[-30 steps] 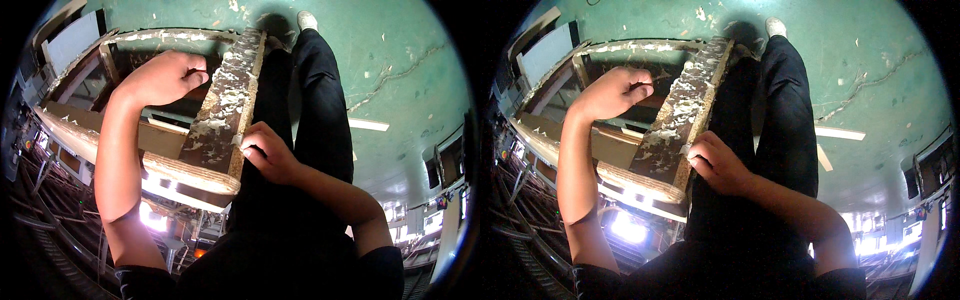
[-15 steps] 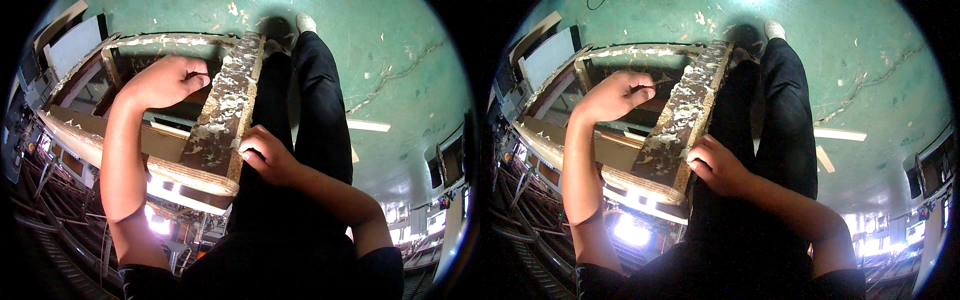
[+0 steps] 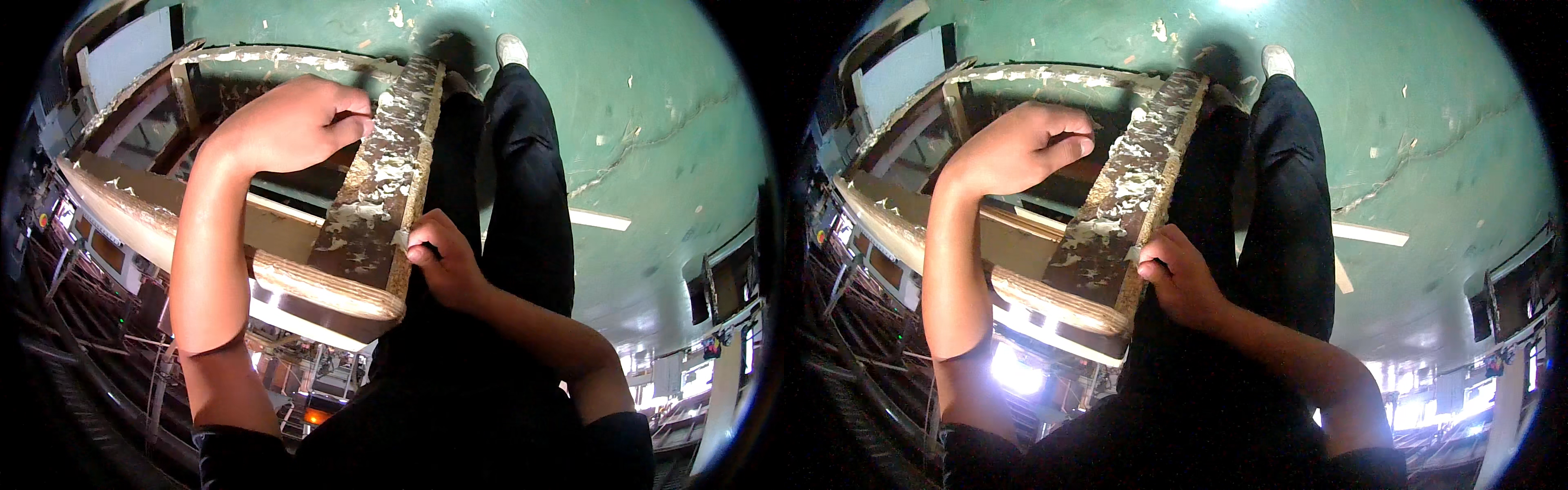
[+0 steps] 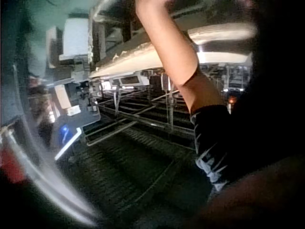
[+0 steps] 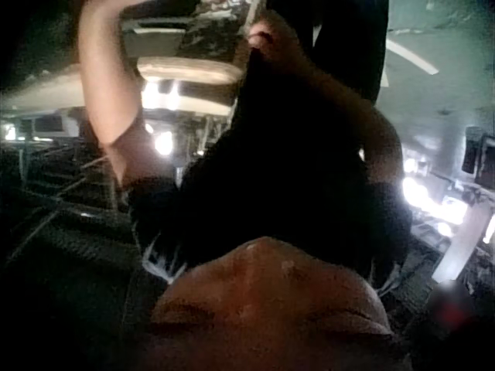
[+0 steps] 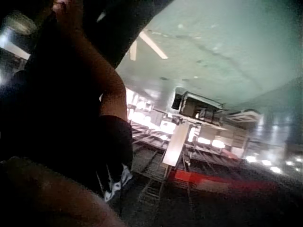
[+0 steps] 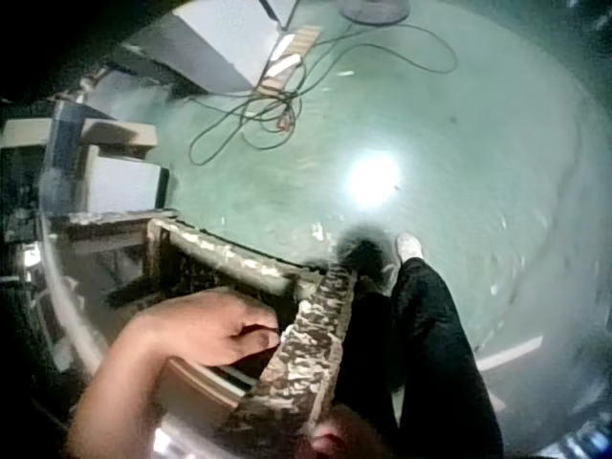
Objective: The person scrapes adhesive and foam residue from the wooden edge of a furniture frame using a scraper and their hands.
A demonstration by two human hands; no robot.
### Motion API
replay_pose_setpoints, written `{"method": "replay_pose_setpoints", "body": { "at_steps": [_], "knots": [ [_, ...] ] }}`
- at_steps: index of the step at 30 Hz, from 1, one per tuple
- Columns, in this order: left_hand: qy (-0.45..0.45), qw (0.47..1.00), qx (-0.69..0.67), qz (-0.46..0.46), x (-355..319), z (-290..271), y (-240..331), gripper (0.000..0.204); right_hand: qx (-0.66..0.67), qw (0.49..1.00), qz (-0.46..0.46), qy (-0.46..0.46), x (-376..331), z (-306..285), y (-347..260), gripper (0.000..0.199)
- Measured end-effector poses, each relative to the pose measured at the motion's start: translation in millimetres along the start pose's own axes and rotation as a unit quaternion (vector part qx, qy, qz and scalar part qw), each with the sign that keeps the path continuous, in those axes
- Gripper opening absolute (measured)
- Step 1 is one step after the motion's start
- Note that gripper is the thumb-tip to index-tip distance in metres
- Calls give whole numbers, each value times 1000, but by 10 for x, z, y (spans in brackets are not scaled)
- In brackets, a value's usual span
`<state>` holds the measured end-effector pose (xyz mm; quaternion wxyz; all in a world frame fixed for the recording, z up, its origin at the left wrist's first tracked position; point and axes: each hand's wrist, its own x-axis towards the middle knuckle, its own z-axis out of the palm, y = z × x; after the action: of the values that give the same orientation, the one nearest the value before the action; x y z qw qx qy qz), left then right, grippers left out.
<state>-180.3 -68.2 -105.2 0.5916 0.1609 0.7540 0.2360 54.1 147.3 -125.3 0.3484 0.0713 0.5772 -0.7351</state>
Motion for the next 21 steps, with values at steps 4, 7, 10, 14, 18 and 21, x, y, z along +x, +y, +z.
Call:
{"method": "replay_pose_setpoints", "body": {
  "at_steps": [4, 7, 10, 14, 18, 21],
  "knots": [
    [73, 996, 19, 43, -114, -84, 38, 24, 7, 999, 39, 18, -18, 53, -43, 10],
    [123, 991, 5, 62, -210, -120, 36, 23, -7, 994, 109, 6, -34, 63, -111, 12],
    [194, 973, -8, 124, -266, -120, 14, 24, 0, 985, 170, -13, -25, 57, -158, 11],
    [224, 967, 35, 115, -399, -167, -31, 26, -16, 979, 202, -30, -15, 26, -174, 11],
    [277, 946, 58, 158, -593, -220, -63, 21, 0, 973, 228, -39, -33, -29, -169, 6],
    [292, 942, 48, 156, -759, -180, -60, 21, -7, 969, 244, -42, -15, -48, -204, 4]
  ]
}}
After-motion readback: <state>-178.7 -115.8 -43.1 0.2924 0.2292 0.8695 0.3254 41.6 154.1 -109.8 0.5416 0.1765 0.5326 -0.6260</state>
